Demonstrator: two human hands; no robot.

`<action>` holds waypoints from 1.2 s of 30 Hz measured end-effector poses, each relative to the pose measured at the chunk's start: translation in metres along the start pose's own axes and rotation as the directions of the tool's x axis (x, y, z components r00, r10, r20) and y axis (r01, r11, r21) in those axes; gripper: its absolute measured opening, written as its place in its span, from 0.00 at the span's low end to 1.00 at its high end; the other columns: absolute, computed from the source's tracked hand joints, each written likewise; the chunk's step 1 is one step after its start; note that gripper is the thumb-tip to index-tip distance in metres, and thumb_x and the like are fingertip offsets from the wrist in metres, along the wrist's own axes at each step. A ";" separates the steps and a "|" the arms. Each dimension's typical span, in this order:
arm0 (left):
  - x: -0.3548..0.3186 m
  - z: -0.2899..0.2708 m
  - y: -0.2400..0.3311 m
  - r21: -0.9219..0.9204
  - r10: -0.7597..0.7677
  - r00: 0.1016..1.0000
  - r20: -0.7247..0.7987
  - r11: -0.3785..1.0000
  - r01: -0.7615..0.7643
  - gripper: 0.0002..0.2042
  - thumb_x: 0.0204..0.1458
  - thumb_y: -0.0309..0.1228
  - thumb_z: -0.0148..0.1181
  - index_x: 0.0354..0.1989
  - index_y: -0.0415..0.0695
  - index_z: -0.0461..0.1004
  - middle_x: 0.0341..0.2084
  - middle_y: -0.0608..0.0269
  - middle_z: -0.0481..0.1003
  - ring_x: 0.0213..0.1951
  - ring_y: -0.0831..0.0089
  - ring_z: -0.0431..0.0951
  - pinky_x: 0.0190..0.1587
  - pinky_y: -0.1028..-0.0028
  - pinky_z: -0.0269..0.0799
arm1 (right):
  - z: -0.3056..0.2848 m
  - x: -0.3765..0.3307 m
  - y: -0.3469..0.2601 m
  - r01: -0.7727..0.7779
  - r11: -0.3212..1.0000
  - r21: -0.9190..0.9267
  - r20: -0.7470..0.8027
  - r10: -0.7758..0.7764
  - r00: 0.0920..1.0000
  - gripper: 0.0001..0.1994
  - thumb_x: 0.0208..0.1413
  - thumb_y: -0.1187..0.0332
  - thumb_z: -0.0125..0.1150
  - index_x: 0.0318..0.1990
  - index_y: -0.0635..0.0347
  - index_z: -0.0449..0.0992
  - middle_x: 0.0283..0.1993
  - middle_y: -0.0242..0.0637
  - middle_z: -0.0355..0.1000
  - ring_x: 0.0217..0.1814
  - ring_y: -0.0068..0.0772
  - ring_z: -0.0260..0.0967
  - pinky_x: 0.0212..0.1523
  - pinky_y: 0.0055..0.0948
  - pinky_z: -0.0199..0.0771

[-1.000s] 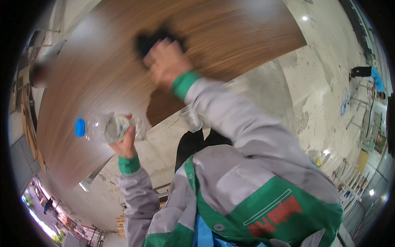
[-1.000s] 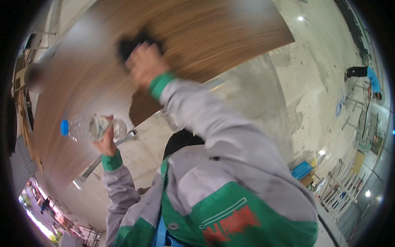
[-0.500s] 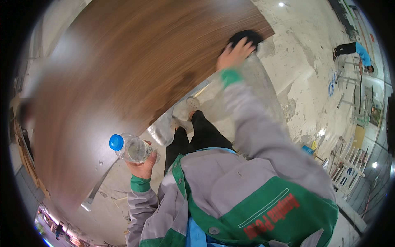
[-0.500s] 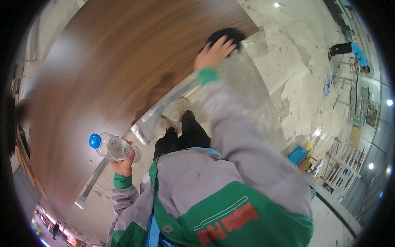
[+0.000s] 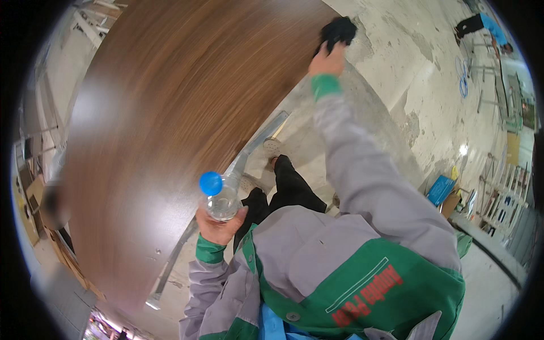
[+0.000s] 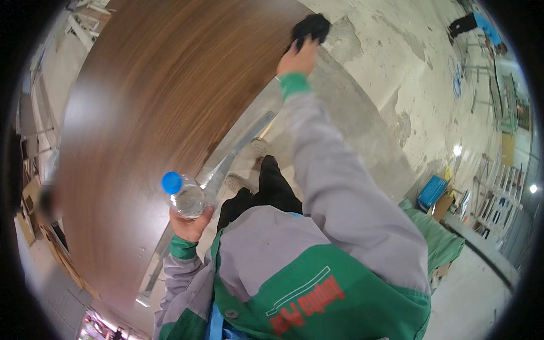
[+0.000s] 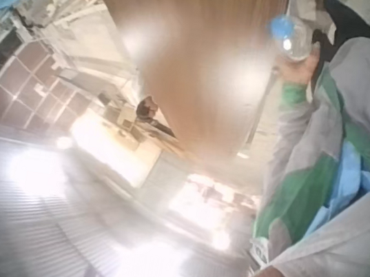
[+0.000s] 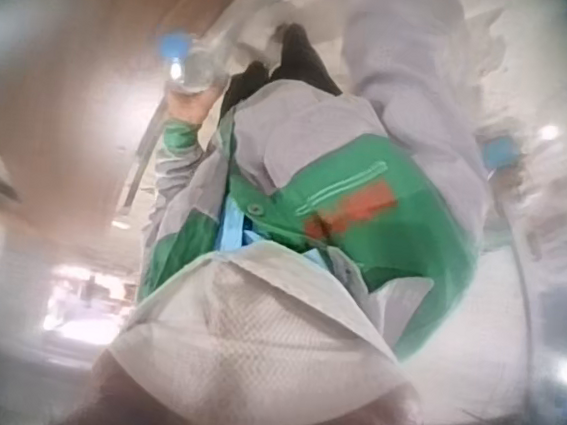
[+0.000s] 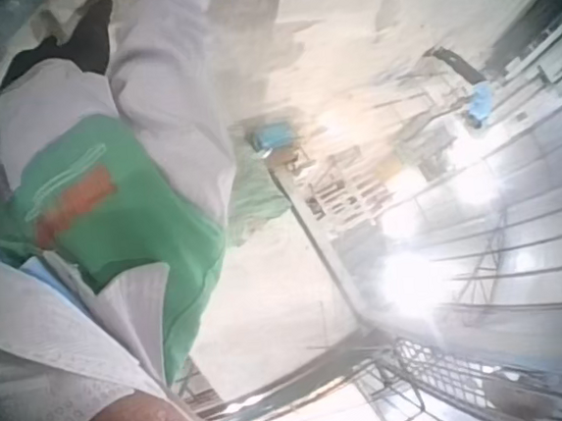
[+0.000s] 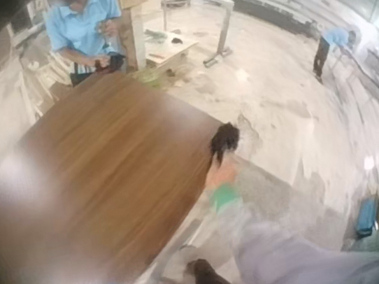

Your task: The person scrapes the edges of a large wooden panel with a utility knife, then wipes the surface with a cloth and water. The person also picks up a small piece of sandpaper and briefly rubs it on the panel before continuing to wipe the surface.

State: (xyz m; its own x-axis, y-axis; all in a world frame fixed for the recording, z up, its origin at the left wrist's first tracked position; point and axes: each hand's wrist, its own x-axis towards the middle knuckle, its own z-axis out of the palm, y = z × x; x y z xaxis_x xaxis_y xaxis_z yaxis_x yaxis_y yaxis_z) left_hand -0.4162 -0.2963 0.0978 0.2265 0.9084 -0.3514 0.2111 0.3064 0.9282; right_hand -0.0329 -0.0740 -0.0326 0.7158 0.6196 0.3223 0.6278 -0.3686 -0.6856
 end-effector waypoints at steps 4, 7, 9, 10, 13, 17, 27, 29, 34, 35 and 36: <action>0.000 -0.001 -0.007 0.255 0.016 0.982 0.186 0.965 -0.064 0.36 0.44 0.33 0.78 0.61 0.35 0.65 0.44 0.48 0.80 0.45 0.58 0.82 0.49 0.64 0.77 | -0.061 -0.176 -0.011 -0.327 0.801 0.501 0.434 0.094 0.896 0.18 0.66 0.66 0.59 0.58 0.68 0.73 0.54 0.53 0.78 0.56 0.55 0.77 0.60 0.43 0.75; -0.010 -0.017 -0.012 0.469 -0.002 0.942 0.336 0.868 -0.165 0.41 0.48 0.42 0.73 0.65 0.33 0.59 0.48 0.40 0.78 0.49 0.44 0.81 0.53 0.57 0.75 | -0.093 -0.246 -0.007 -0.847 -0.086 0.524 0.833 0.258 0.489 0.20 0.67 0.57 0.58 0.56 0.64 0.76 0.51 0.47 0.80 0.50 0.47 0.80 0.56 0.43 0.79; -0.018 -0.029 -0.016 0.468 -0.070 0.909 0.410 0.872 -0.144 0.41 0.50 0.45 0.71 0.65 0.33 0.59 0.48 0.40 0.78 0.49 0.44 0.81 0.54 0.55 0.74 | -0.108 -0.273 -0.007 -0.796 -0.426 0.430 0.903 0.214 0.374 0.21 0.68 0.53 0.56 0.55 0.62 0.77 0.50 0.46 0.80 0.49 0.45 0.81 0.56 0.44 0.80; -0.023 -0.035 -0.018 0.483 -0.119 0.877 0.465 0.864 -0.139 0.36 0.54 0.48 0.68 0.63 0.35 0.63 0.46 0.40 0.79 0.50 0.45 0.80 0.53 0.55 0.73 | -0.114 -0.283 -0.009 -0.775 -0.438 0.456 0.890 0.209 0.405 0.22 0.69 0.51 0.55 0.55 0.62 0.77 0.50 0.46 0.81 0.49 0.46 0.81 0.57 0.45 0.80; -0.042 -0.053 -0.023 0.542 -0.273 0.789 0.551 0.836 -0.089 0.27 0.59 0.47 0.64 0.57 0.38 0.69 0.43 0.50 0.80 0.44 0.61 0.80 0.50 0.65 0.74 | -0.129 -0.313 -0.021 -0.691 -0.558 0.459 0.854 0.062 0.517 0.19 0.66 0.56 0.58 0.54 0.62 0.79 0.51 0.43 0.81 0.52 0.41 0.80 0.59 0.41 0.80; -0.064 -0.071 -0.022 0.531 -0.392 0.710 0.584 0.847 0.031 0.23 0.64 0.47 0.60 0.56 0.39 0.72 0.37 0.62 0.78 0.35 0.77 0.76 0.39 0.73 0.73 | -0.145 -0.350 -0.036 -0.700 -0.575 0.424 0.870 0.044 0.491 0.17 0.61 0.64 0.60 0.52 0.67 0.79 0.50 0.47 0.81 0.49 0.45 0.81 0.57 0.42 0.81; -0.096 -0.087 -0.023 0.323 -0.427 0.642 0.637 0.904 0.281 0.21 0.64 0.49 0.60 0.52 0.43 0.75 0.30 0.74 0.72 0.27 0.84 0.69 0.30 0.78 0.68 | -0.179 -0.381 -0.053 -0.647 -0.587 0.487 0.829 0.078 0.553 0.20 0.60 0.60 0.61 0.54 0.66 0.77 0.50 0.47 0.80 0.50 0.44 0.80 0.57 0.42 0.80; -0.097 -0.088 -0.025 0.334 -0.429 0.632 0.646 0.903 0.271 0.21 0.64 0.50 0.60 0.52 0.43 0.76 0.30 0.74 0.73 0.27 0.84 0.69 0.30 0.77 0.68 | -0.184 -0.382 -0.063 -0.622 -0.621 0.478 0.822 0.067 0.565 0.21 0.62 0.57 0.62 0.55 0.64 0.76 0.51 0.45 0.80 0.51 0.42 0.79 0.56 0.40 0.80; -0.097 -0.087 -0.025 0.420 -0.425 0.688 0.588 0.888 0.189 0.22 0.63 0.42 0.64 0.58 0.39 0.73 0.42 0.66 0.78 0.39 0.79 0.77 0.43 0.76 0.74 | -0.176 -0.387 -0.078 -0.713 -0.496 0.496 0.856 0.140 0.498 0.23 0.66 0.51 0.59 0.52 0.65 0.78 0.49 0.46 0.81 0.50 0.44 0.79 0.58 0.46 0.78; -0.098 -0.087 -0.024 0.345 -0.300 0.732 0.612 0.934 0.094 0.22 0.61 0.40 0.65 0.58 0.39 0.73 0.42 0.66 0.78 0.40 0.78 0.77 0.45 0.76 0.74 | -0.171 -0.386 -0.076 -0.779 -0.470 0.415 0.896 0.060 0.441 0.21 0.65 0.54 0.62 0.51 0.66 0.78 0.48 0.44 0.81 0.50 0.44 0.79 0.56 0.43 0.79; -0.099 -0.086 -0.023 0.296 -0.181 0.784 0.593 0.955 -0.004 0.21 0.60 0.37 0.67 0.58 0.39 0.73 0.43 0.65 0.78 0.42 0.77 0.77 0.46 0.75 0.74 | -0.164 -0.379 -0.073 -0.785 -0.449 0.426 0.902 0.144 0.406 0.18 0.64 0.58 0.63 0.51 0.65 0.78 0.47 0.43 0.81 0.49 0.44 0.79 0.54 0.42 0.80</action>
State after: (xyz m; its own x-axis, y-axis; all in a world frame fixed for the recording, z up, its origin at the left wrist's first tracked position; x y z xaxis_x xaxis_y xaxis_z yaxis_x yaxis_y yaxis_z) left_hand -0.5255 -0.3691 0.1218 0.7037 0.4884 -0.5160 0.4826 0.2045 0.8517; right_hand -0.3001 -0.3957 0.0021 0.1053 0.8240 -0.5567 -0.9745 -0.0260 -0.2229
